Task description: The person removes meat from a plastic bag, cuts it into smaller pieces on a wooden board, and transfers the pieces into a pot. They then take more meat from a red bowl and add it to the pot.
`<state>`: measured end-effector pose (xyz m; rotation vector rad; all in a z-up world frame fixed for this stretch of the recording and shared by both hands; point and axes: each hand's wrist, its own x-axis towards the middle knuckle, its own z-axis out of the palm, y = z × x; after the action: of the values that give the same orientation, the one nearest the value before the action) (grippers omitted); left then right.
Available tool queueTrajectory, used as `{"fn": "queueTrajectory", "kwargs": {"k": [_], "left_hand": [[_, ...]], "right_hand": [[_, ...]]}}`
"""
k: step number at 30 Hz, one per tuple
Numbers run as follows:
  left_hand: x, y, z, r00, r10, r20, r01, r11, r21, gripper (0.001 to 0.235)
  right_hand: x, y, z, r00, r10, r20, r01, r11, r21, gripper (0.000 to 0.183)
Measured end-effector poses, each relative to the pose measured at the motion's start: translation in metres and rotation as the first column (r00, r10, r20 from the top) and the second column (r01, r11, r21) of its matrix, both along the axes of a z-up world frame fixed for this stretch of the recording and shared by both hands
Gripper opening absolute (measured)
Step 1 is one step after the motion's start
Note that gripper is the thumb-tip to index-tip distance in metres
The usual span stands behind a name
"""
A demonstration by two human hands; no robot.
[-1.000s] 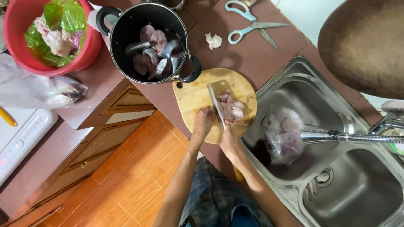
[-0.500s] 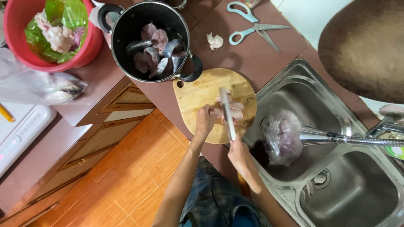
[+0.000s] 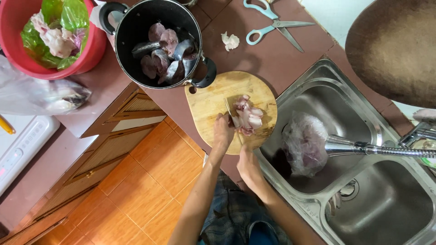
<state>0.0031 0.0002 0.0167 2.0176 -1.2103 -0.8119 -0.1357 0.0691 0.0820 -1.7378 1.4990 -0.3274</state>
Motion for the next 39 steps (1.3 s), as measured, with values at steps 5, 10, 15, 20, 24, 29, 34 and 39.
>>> {"fn": "queueTrajectory", "kwargs": {"k": [5, 10, 15, 20, 24, 29, 34, 39], "left_hand": [[0.004, -0.003, 0.002, 1.000, -0.023, -0.017, 0.023, 1.000, 0.020, 0.014], [0.000, 0.004, -0.006, 0.992, -0.089, 0.086, 0.090, 0.996, -0.012, 0.019], [-0.002, 0.005, -0.009, 0.995, -0.076, 0.062, 0.074, 0.997, 0.030, 0.023], [0.002, 0.006, -0.015, 0.996, -0.068, 0.063, 0.066, 0.998, 0.024, 0.023], [0.003, -0.002, -0.035, 0.987, -0.095, 0.129, 0.096, 0.995, -0.006, 0.013], [0.005, 0.011, -0.035, 0.995, -0.080, 0.059, 0.076, 0.995, 0.063, 0.027], [0.006, 0.007, -0.028, 0.997, -0.058, 0.046, 0.061, 0.997, -0.053, 0.033], [0.006, 0.002, -0.028, 0.992, -0.098, 0.075, 0.098, 0.995, -0.003, 0.022]], "right_hand": [[0.020, -0.038, -0.017, 1.000, 0.001, 0.029, -0.004, 0.994, 0.109, 0.043], [0.001, -0.006, -0.026, 0.998, 0.004, 0.069, -0.004, 1.000, -0.004, 0.062], [0.002, 0.007, -0.036, 0.995, 0.003, 0.102, 0.002, 0.999, -0.045, 0.061], [0.018, -0.017, -0.064, 0.985, 0.027, 0.169, 0.017, 0.967, -0.254, 0.041], [-0.016, 0.028, -0.042, 1.000, 0.010, -0.027, -0.001, 0.948, 0.318, 0.071], [0.016, -0.010, -0.073, 0.997, 0.073, -0.017, -0.074, 0.901, -0.427, 0.061], [0.008, -0.001, -0.012, 0.965, 0.027, 0.260, 0.009, 0.991, -0.134, 0.075], [0.017, -0.017, 0.011, 0.997, 0.004, 0.080, 0.013, 0.977, -0.212, 0.061]]}}
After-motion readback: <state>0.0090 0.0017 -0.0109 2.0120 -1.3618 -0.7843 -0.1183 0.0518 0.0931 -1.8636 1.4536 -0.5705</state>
